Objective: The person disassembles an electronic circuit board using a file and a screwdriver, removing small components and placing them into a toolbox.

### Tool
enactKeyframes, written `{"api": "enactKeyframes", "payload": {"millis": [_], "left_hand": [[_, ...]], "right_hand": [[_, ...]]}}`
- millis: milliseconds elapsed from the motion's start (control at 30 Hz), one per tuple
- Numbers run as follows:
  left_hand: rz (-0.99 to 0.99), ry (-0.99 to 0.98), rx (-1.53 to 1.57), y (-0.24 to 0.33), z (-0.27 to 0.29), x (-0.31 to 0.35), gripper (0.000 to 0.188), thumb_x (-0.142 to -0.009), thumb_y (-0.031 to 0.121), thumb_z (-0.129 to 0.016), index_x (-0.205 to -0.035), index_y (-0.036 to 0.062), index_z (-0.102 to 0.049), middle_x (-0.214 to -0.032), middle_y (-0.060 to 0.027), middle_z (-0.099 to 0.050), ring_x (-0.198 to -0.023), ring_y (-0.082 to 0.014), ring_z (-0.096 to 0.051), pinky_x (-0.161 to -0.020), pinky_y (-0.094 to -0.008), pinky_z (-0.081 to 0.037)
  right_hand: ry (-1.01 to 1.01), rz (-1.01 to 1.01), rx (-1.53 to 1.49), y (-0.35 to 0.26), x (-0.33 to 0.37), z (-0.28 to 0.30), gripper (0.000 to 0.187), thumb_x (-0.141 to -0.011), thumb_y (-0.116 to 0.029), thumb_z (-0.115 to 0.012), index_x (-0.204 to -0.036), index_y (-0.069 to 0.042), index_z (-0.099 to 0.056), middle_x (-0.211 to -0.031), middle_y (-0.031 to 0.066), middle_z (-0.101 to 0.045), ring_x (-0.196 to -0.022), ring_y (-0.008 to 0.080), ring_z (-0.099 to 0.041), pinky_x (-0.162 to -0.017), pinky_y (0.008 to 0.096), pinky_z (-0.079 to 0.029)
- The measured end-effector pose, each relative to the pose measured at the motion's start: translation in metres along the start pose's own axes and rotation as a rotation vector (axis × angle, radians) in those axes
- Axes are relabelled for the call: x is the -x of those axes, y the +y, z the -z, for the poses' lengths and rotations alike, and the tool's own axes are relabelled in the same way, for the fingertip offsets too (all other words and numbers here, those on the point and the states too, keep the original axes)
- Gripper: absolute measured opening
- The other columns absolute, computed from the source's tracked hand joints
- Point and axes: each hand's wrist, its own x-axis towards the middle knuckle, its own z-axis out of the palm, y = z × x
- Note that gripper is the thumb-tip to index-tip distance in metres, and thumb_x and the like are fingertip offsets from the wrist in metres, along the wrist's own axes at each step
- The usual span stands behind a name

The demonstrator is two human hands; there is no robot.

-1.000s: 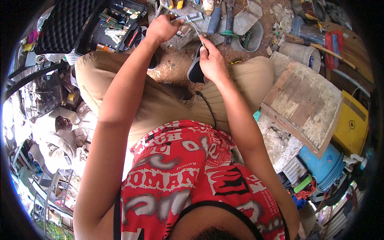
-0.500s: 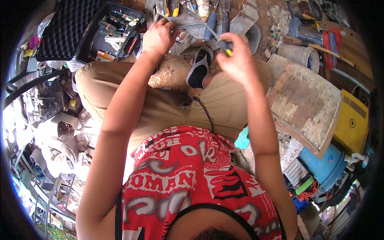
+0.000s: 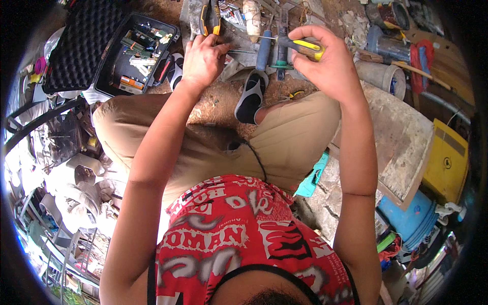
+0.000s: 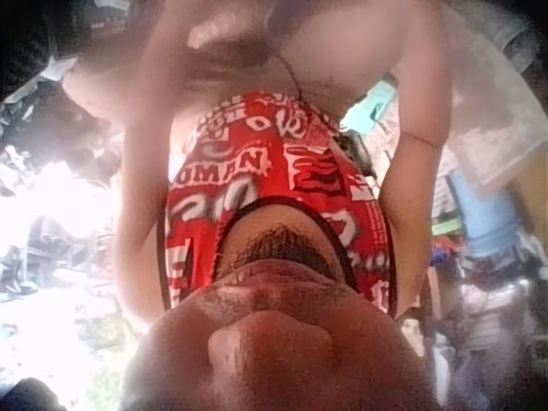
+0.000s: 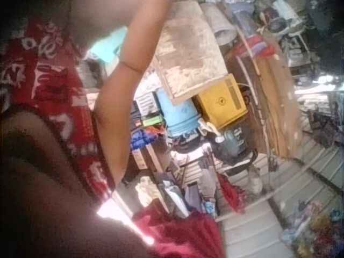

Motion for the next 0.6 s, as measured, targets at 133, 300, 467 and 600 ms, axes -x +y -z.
{"api": "enactKeyframes", "payload": {"millis": [133, 300, 467, 600], "left_hand": [[-0.012, -0.012, 0.078, -0.005, -0.005, -0.003, 0.025, -0.076, 0.026, -0.069, -0.100, 0.0231, -0.073, -0.104, -0.0036, -0.062, -0.100, -0.0257, -0.056, -0.087, -0.0409, -0.044], [-0.003, -0.021, 0.085, 0.006, -0.002, -0.007, 0.025, -0.076, 0.031, -0.073, -0.099, 0.0214, -0.073, -0.103, -0.0026, -0.064, -0.094, -0.0257, -0.058, -0.082, -0.0383, -0.044], [0.038, -0.018, 0.040, 0.012, -0.003, -0.011, 0.022, -0.075, 0.032, -0.074, -0.094, 0.0210, -0.073, -0.101, 0.0004, -0.066, -0.093, -0.0242, -0.058, -0.084, -0.0393, -0.042], [0.048, 0.004, 0.012, 0.020, 0.000, -0.015, 0.020, -0.074, 0.034, -0.074, -0.091, 0.0222, -0.073, -0.097, 0.0027, -0.065, -0.094, -0.0228, -0.057, -0.087, -0.0436, -0.038]], "right_hand": [[0.016, 0.065, -0.095, -0.002, -0.009, 0.004, 0.023, -0.082, -0.004, -0.067, -0.104, -0.005, -0.064, -0.101, 0.0052, -0.065, -0.085, 0.0133, -0.062, -0.075, 0.0279, -0.051], [0.010, 0.199, -0.309, 0.000, -0.022, 0.004, 0.030, -0.086, 0.001, -0.064, -0.115, -0.003, -0.059, -0.108, 0.0031, -0.063, -0.091, 0.0092, -0.060, -0.076, 0.0251, -0.050], [-0.028, 0.044, -0.262, -0.008, -0.024, 0.007, 0.060, -0.082, -0.007, -0.071, -0.134, -0.004, -0.042, -0.114, 0.0136, -0.060, -0.097, 0.0214, -0.064, -0.081, 0.0313, -0.053], [0.017, 0.168, -0.316, 0.007, -0.028, -0.009, 0.045, -0.083, -0.002, -0.067, -0.124, -0.005, -0.050, -0.101, 0.0087, -0.063, -0.091, 0.0176, -0.064, -0.080, 0.0296, -0.053]]}}
